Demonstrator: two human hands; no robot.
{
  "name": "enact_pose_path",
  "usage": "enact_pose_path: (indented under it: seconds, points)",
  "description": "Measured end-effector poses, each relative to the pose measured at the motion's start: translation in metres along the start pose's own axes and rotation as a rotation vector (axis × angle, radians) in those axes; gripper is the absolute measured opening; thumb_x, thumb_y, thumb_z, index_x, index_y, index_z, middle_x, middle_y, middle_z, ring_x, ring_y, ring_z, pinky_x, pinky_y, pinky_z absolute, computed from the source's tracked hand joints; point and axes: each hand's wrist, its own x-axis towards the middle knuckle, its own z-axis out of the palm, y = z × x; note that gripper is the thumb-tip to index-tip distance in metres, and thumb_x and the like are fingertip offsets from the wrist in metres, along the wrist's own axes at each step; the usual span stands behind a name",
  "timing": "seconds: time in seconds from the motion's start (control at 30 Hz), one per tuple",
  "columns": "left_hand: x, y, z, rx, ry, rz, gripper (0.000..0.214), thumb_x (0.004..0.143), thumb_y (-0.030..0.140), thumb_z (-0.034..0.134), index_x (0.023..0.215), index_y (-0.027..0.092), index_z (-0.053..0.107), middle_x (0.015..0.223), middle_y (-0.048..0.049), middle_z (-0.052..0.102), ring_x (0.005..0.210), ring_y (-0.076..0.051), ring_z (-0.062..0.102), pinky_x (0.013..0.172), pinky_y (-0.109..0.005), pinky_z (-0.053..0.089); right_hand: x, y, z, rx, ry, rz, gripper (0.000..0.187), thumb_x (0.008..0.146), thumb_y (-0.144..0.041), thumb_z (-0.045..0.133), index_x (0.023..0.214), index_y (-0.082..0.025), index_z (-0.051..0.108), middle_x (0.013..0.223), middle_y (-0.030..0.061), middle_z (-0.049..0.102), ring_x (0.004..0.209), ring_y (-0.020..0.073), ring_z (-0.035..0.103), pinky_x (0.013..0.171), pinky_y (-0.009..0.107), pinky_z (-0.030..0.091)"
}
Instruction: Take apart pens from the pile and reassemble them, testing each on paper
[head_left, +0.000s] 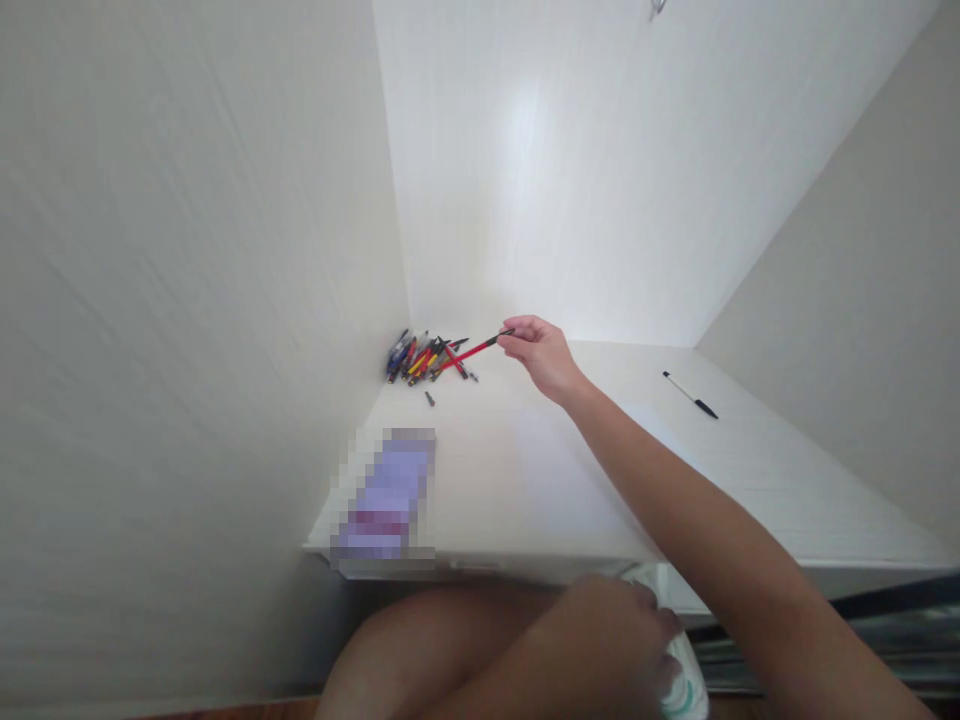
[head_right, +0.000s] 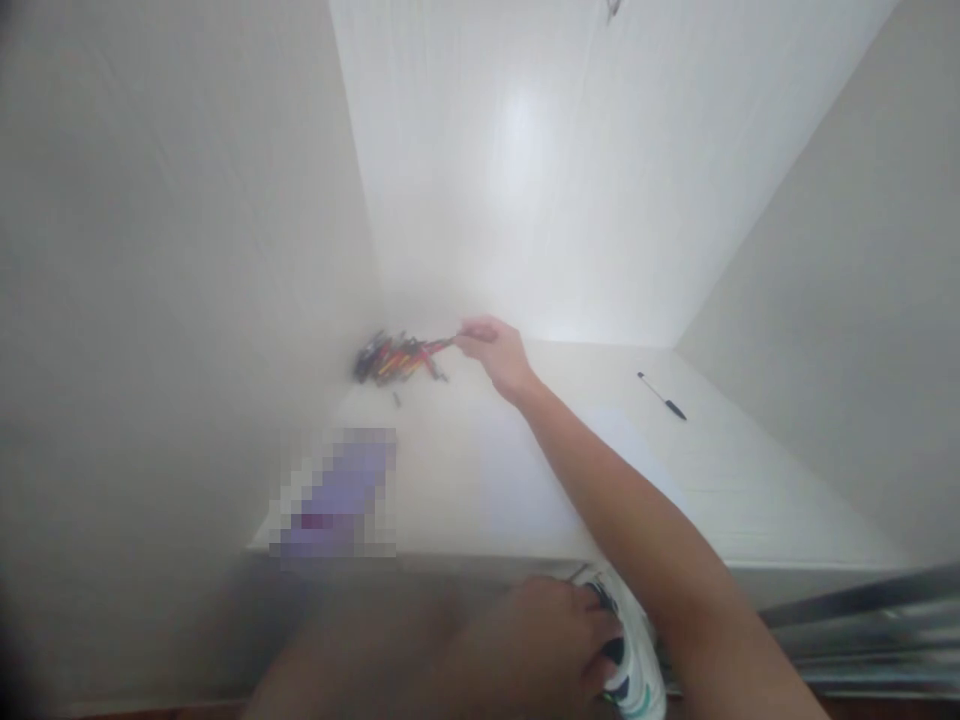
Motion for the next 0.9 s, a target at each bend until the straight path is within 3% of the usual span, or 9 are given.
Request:
enact_pose_path:
  seconds: [0.13,0.2,0.3,0.43,0.53,0.67,0.77,0.9]
  points:
    - [-0.003,-0.001,-0.020,-0.034,0.226,-0.182,0.024,0.100,0.033,0.052,0.090,0.020,0.070,0.083,-0.0044,0.074,0.070,-0.020,0.069,0.056,-0.033,0.045,-0.015,0.008,-0.047,0.265,0.039,0.161,0.029,0.062,-0.019,0.091,0.084,-0.019,0.073,0.088,-0.0008,0.073,0.081,0.0103,0.066,0.083,0.026,0.054]
    - [-0.004,-0.005,-0.033,-0.097,0.417,-0.333,0.022,0.098,0.029,0.055,0.084,0.021,0.069,0.081,-0.0019,0.074,0.070,-0.018,0.068,0.059,-0.031,0.044,-0.019,0.017,-0.062,0.352,0.080,0.218,0.029,0.062,-0.019,0.092,0.084,-0.018,0.073,0.087,-0.0004,0.073,0.081,0.0106,0.066,0.083,0.026,0.055]
    - [-0.007,-0.019,-0.058,-0.235,0.736,-0.535,0.014,0.095,0.025,0.059,0.089,0.022,0.071,0.078,0.0009,0.073,0.064,-0.013,0.062,0.061,-0.028,0.043,-0.022,0.029,-0.068,0.428,0.056,0.293,0.026,0.066,-0.014,0.090,0.086,-0.016,0.074,0.085,0.0001,0.073,0.077,0.0101,0.066,0.083,0.024,0.056]
    - [-0.018,-0.048,-0.093,-0.156,1.004,-0.770,0.011,0.091,0.031,0.066,0.090,0.020,0.067,0.068,0.0031,0.058,0.059,-0.013,0.052,0.060,-0.027,0.041,-0.026,0.031,-0.059,0.505,-0.011,0.332,0.018,0.072,-0.012,0.084,0.086,-0.015,0.074,0.084,-0.0001,0.073,0.077,0.0102,0.066,0.082,0.024,0.057]
    - [-0.030,-0.068,-0.108,-0.079,1.048,-0.936,0.021,0.085,0.034,0.072,0.098,0.020,0.064,0.069,0.0046,0.050,0.062,-0.015,0.051,0.062,-0.028,0.040,-0.029,0.027,-0.054,0.534,-0.033,0.333,0.016,0.074,-0.011,0.081,0.088,-0.015,0.074,0.085,-0.0002,0.073,0.077,0.0103,0.067,0.081,0.024,0.057]
    - [-0.043,-0.085,-0.111,-0.166,0.919,-1.038,0.046,0.084,0.040,0.072,0.123,0.018,0.060,0.087,-0.0005,0.063,0.069,-0.017,0.057,0.067,-0.030,0.042,-0.030,0.024,-0.055,0.553,-0.031,0.317,0.015,0.076,-0.011,0.078,0.089,-0.016,0.073,0.085,-0.0007,0.072,0.078,0.0104,0.066,0.083,0.024,0.057]
    - [-0.045,-0.090,-0.110,-0.267,0.723,-1.035,0.029,0.090,0.044,0.065,0.104,0.019,0.069,0.082,-0.0019,0.069,0.069,-0.018,0.060,0.069,-0.031,0.041,-0.032,0.023,-0.055,0.566,-0.049,0.294,0.015,0.076,-0.011,0.079,0.088,-0.016,0.072,0.086,-0.0012,0.071,0.078,0.0102,0.065,0.084,0.025,0.057]
    - [-0.041,-0.093,-0.108,-0.252,0.703,-0.970,0.041,0.099,0.046,0.050,0.070,0.020,0.063,0.066,-0.0008,0.066,0.064,-0.018,0.059,0.064,-0.031,0.036,-0.036,0.022,-0.052,0.563,-0.112,0.283,0.018,0.073,-0.014,0.083,0.088,-0.017,0.072,0.088,-0.0012,0.070,0.082,0.0110,0.066,0.086,0.026,0.056]
